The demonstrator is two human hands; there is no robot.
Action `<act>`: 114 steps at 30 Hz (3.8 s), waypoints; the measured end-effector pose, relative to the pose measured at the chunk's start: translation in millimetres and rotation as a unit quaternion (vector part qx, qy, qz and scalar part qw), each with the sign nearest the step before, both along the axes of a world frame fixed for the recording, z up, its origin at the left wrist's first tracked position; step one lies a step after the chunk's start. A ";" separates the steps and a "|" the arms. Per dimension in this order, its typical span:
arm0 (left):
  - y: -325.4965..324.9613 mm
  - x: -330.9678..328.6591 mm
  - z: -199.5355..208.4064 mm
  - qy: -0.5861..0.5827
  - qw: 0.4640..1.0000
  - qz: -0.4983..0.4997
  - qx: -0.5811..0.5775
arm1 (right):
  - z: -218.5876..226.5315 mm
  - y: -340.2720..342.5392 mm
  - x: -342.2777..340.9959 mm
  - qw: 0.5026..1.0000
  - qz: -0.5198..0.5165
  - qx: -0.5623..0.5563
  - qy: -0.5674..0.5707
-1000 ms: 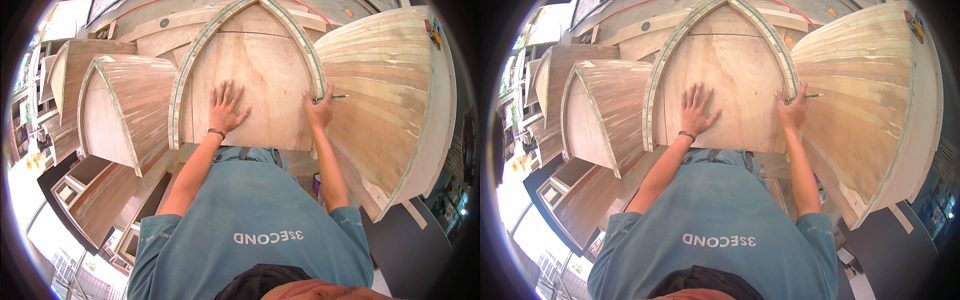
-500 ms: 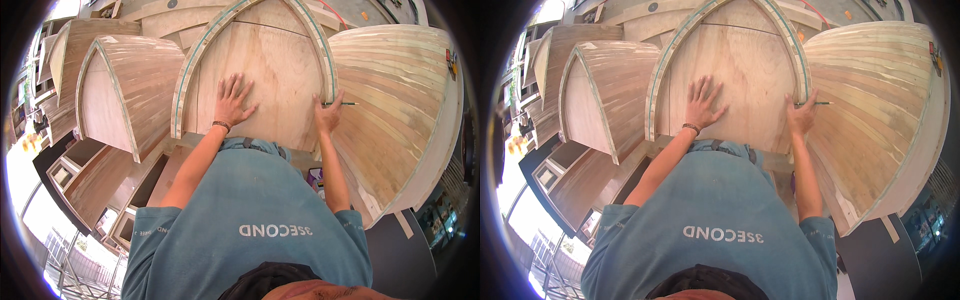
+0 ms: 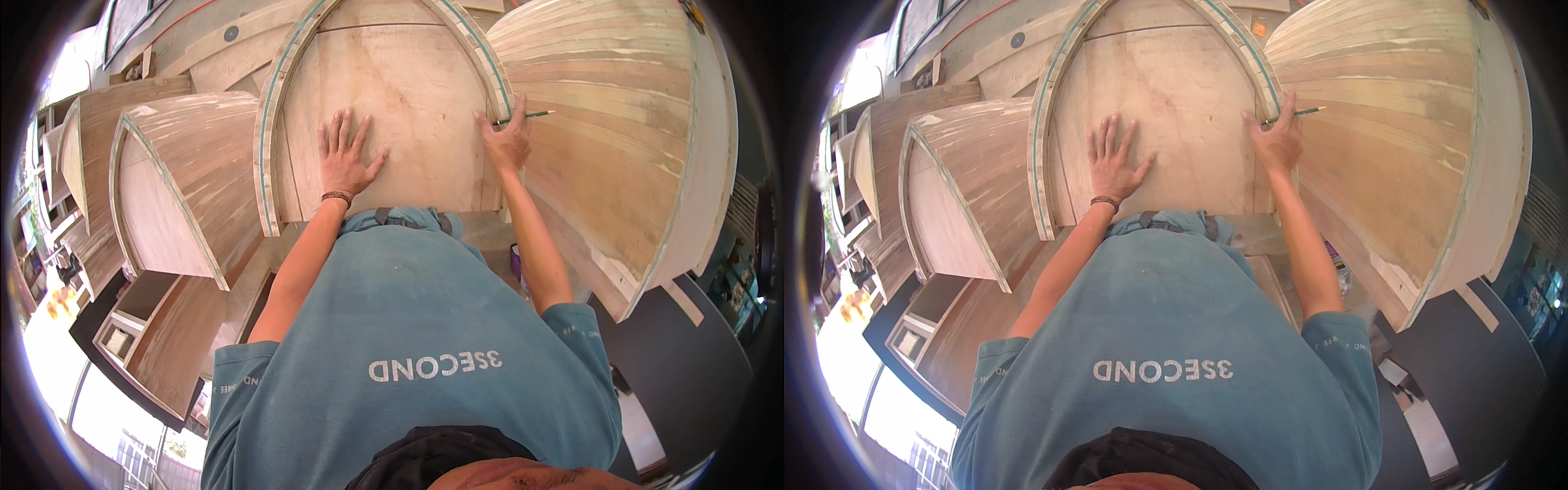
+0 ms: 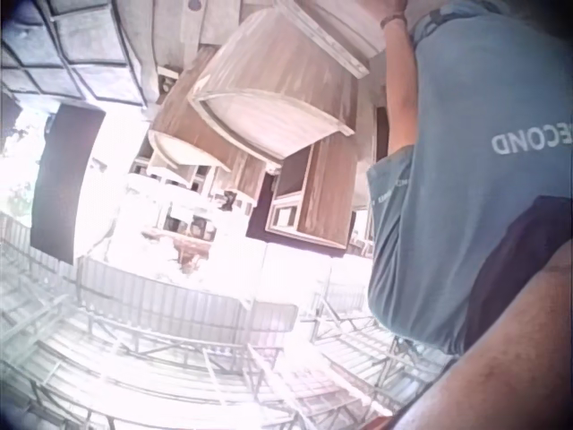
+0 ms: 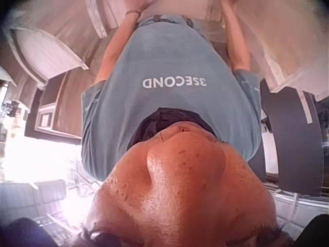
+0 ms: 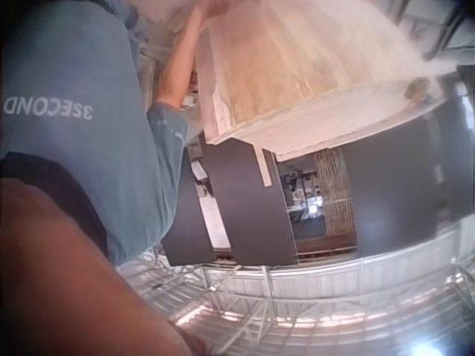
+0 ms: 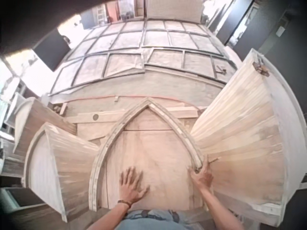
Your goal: The person fits a curved wooden panel into a pre-existing wooden frame structure. They repeatedly lift, align, and press the panel into place, adjusting its position to ensure a snug fit within the curved edges of the frame.
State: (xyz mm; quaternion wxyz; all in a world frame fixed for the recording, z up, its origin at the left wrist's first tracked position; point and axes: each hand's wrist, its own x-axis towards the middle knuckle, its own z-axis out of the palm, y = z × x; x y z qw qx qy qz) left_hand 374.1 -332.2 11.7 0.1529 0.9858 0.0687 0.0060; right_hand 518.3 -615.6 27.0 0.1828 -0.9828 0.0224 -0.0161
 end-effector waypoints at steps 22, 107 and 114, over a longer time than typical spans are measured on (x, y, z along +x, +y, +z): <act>-1.1 -10.3 -5.9 -0.042 0.999 -0.016 0.026 | 5.0 -9.4 -2.3 0.998 0.019 0.059 -0.009; 79.8 -8.3 -22.2 -0.031 0.998 -0.027 0.055 | -50.7 -20.7 -212.2 0.629 -0.422 0.627 0.183; 86.1 -18.0 -24.5 -0.030 0.995 -0.054 0.078 | -42.2 -18.2 -214.7 0.639 -0.421 0.614 0.191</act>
